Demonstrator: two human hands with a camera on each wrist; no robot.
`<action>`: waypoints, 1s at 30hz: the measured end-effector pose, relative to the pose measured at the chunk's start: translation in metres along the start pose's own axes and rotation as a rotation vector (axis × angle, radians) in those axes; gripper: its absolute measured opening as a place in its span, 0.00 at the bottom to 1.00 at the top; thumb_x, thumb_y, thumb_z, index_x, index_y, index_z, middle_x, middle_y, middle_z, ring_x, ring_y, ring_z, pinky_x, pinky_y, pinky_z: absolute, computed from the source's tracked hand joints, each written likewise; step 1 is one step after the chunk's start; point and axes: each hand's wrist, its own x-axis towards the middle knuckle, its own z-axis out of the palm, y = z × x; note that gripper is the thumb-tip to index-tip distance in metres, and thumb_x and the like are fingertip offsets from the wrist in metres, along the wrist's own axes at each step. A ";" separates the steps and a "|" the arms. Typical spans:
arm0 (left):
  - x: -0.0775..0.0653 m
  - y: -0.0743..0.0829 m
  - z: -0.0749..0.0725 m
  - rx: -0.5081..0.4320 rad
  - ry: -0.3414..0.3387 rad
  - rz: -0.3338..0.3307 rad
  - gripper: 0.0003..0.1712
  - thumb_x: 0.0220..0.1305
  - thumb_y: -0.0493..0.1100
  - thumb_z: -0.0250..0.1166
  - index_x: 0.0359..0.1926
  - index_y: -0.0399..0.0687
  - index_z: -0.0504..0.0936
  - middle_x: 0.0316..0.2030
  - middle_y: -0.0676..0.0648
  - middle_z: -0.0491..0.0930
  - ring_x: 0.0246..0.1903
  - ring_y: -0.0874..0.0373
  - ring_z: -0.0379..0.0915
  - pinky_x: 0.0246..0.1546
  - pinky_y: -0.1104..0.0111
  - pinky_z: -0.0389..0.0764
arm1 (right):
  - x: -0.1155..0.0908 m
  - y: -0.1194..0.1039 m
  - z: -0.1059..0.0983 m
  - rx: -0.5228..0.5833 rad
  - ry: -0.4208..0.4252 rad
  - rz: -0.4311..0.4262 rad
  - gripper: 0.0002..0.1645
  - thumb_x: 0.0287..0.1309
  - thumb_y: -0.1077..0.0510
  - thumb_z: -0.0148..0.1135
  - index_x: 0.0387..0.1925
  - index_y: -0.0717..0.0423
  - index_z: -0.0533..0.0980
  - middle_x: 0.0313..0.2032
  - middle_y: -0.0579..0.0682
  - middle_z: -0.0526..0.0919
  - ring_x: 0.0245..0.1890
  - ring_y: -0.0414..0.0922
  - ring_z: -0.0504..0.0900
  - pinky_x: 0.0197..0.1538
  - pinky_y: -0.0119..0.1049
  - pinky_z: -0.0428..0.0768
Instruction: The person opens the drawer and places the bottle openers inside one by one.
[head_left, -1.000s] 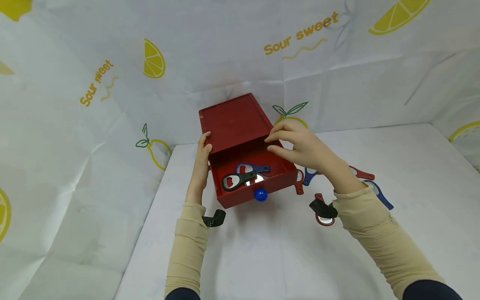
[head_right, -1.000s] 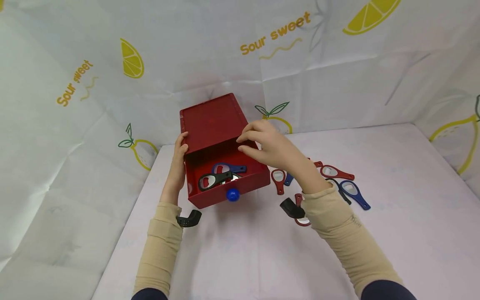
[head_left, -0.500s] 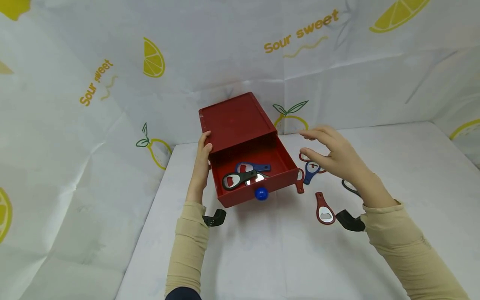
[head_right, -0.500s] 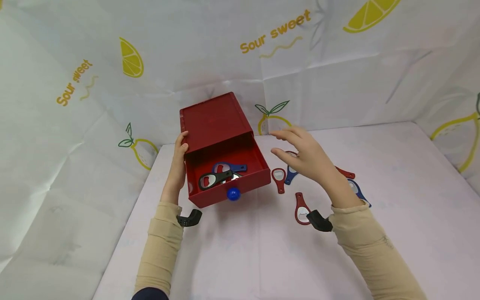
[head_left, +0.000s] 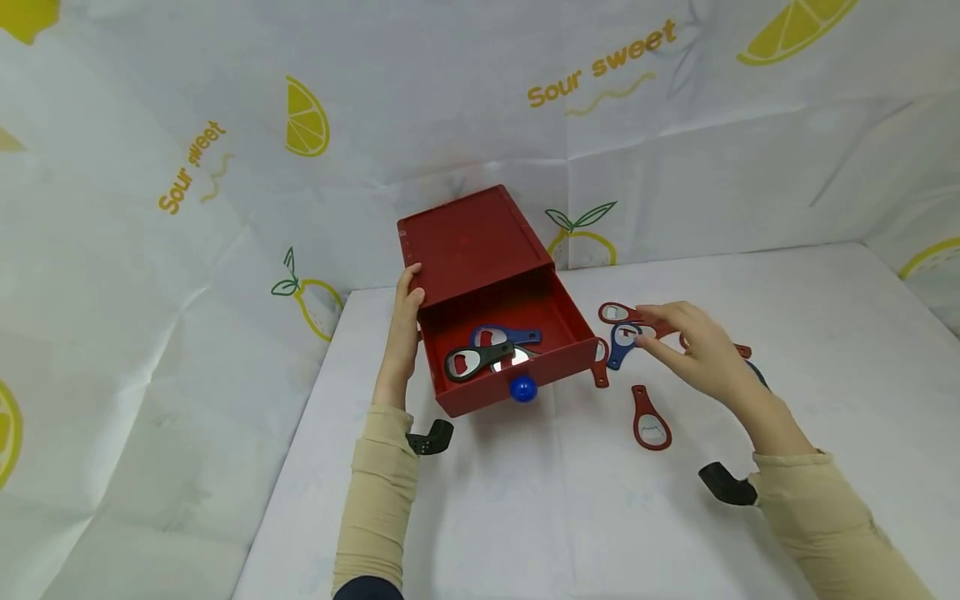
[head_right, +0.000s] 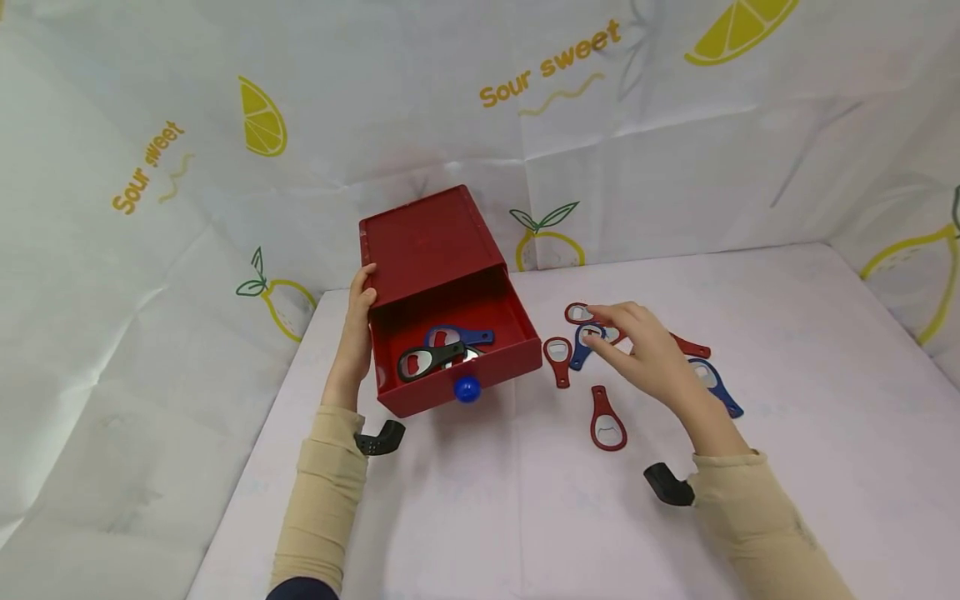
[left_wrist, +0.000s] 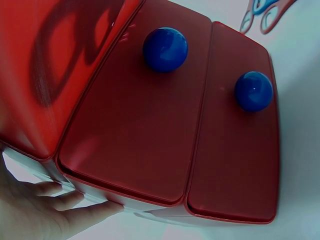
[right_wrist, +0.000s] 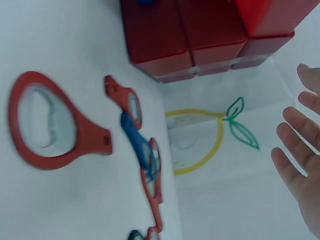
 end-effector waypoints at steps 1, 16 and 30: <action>0.000 0.000 0.000 0.000 -0.002 0.000 0.31 0.65 0.55 0.39 0.69 0.61 0.49 0.68 0.45 0.50 0.62 0.47 0.55 0.54 0.51 0.65 | -0.005 0.002 0.002 0.004 -0.010 0.020 0.26 0.56 0.56 0.62 0.57 0.59 0.71 0.47 0.57 0.78 0.48 0.51 0.72 0.42 0.51 0.75; 0.000 -0.001 0.000 0.004 0.013 0.010 0.32 0.64 0.55 0.39 0.69 0.60 0.50 0.69 0.46 0.50 0.63 0.47 0.53 0.54 0.49 0.63 | -0.051 0.024 0.028 0.025 -0.260 0.250 0.45 0.52 0.45 0.65 0.66 0.60 0.59 0.54 0.63 0.72 0.52 0.58 0.71 0.46 0.59 0.74; 0.008 -0.013 -0.001 0.008 0.028 -0.002 0.31 0.64 0.57 0.39 0.68 0.66 0.50 0.69 0.49 0.50 0.64 0.49 0.52 0.57 0.45 0.62 | -0.067 0.026 0.044 -0.096 -0.417 0.263 0.52 0.35 0.40 0.73 0.60 0.62 0.65 0.45 0.63 0.75 0.45 0.56 0.72 0.45 0.53 0.74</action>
